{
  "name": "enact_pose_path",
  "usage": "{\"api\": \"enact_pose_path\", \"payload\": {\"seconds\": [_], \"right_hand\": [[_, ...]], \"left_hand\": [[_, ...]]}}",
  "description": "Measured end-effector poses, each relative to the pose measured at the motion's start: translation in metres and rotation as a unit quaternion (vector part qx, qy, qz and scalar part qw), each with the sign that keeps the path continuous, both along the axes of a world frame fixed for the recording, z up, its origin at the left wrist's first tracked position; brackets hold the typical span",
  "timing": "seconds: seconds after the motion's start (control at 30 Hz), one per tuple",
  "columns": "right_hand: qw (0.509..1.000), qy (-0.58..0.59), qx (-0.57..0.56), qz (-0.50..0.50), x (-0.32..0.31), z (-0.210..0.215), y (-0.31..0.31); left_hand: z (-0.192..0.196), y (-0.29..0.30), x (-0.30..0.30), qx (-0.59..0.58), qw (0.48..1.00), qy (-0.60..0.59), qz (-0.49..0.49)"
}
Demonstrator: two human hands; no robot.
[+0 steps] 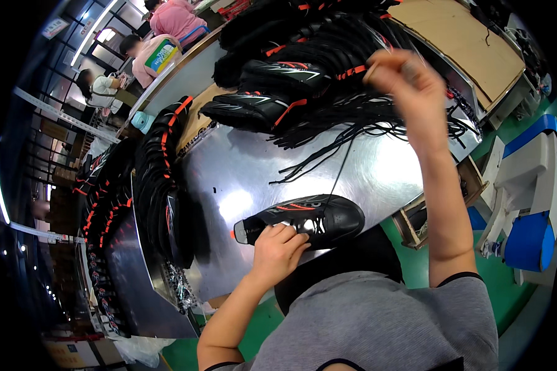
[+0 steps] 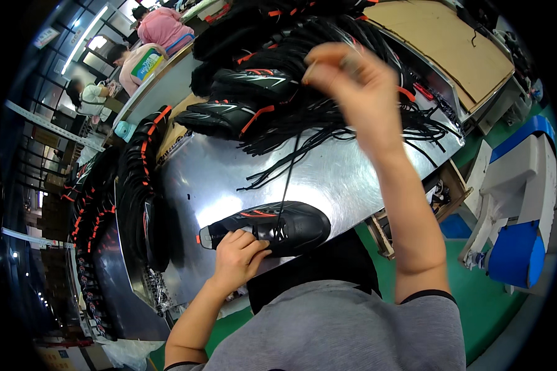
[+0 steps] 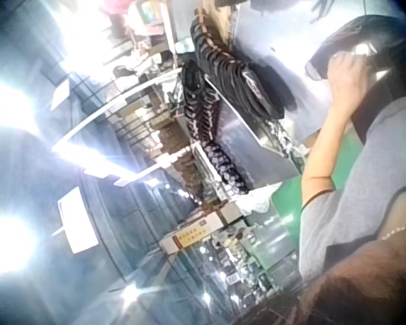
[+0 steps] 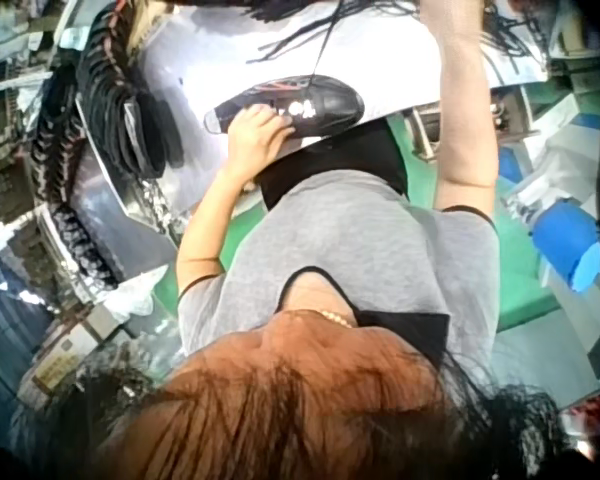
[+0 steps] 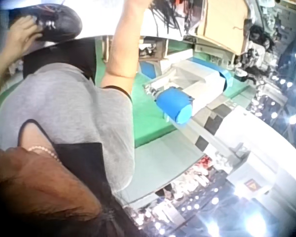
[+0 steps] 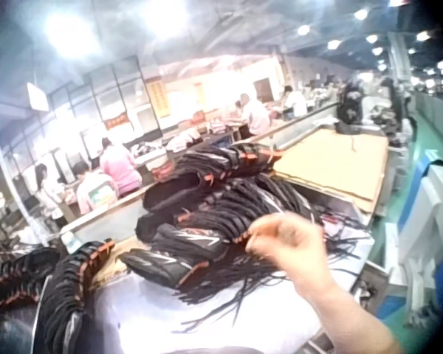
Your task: The person repeatedly threads black shoelaces through the eyelets of black and red soccer cleats on a metal workbench. They pull the laces tight, adjust the tongue, and place each finished shoe aside before picking up the next one.
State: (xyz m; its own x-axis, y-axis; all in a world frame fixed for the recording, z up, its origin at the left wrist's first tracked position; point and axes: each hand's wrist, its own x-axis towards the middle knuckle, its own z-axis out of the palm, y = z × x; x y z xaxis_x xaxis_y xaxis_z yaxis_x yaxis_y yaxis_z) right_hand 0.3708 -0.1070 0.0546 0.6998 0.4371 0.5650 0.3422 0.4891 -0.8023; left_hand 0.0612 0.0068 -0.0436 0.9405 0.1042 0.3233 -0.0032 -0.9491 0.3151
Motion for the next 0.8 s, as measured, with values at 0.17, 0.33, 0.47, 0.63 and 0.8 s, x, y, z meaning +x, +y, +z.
{"api": "enact_pose_path", "payload": {"seconds": [0.17, 0.33, 0.47, 0.63, 0.8], "right_hand": [[0.896, 0.113, -0.289, 0.317, -0.108, -0.106, -0.016], [0.89, 0.155, -0.307, 0.299, -0.128, -0.127, -0.003], [0.9, 0.083, -0.343, 0.255, -0.127, -0.136, 0.016], [0.905, 0.02, -0.337, 0.261, -0.126, -0.137, 0.016], [0.899, 0.005, -0.367, 0.237, -0.127, -0.125, -0.007]], "left_hand": [[0.011, 0.001, 0.003, -0.281, 0.944, 0.081, 0.153], [-0.007, 0.0, 0.009, -0.132, 0.943, 0.09, 0.292], [-0.011, -0.009, 0.01, -0.055, 0.945, 0.051, 0.319], [-0.016, -0.015, 0.016, -0.042, 0.941, -0.013, 0.334], [-0.018, -0.017, 0.012, -0.024, 0.941, -0.043, 0.334]]}}
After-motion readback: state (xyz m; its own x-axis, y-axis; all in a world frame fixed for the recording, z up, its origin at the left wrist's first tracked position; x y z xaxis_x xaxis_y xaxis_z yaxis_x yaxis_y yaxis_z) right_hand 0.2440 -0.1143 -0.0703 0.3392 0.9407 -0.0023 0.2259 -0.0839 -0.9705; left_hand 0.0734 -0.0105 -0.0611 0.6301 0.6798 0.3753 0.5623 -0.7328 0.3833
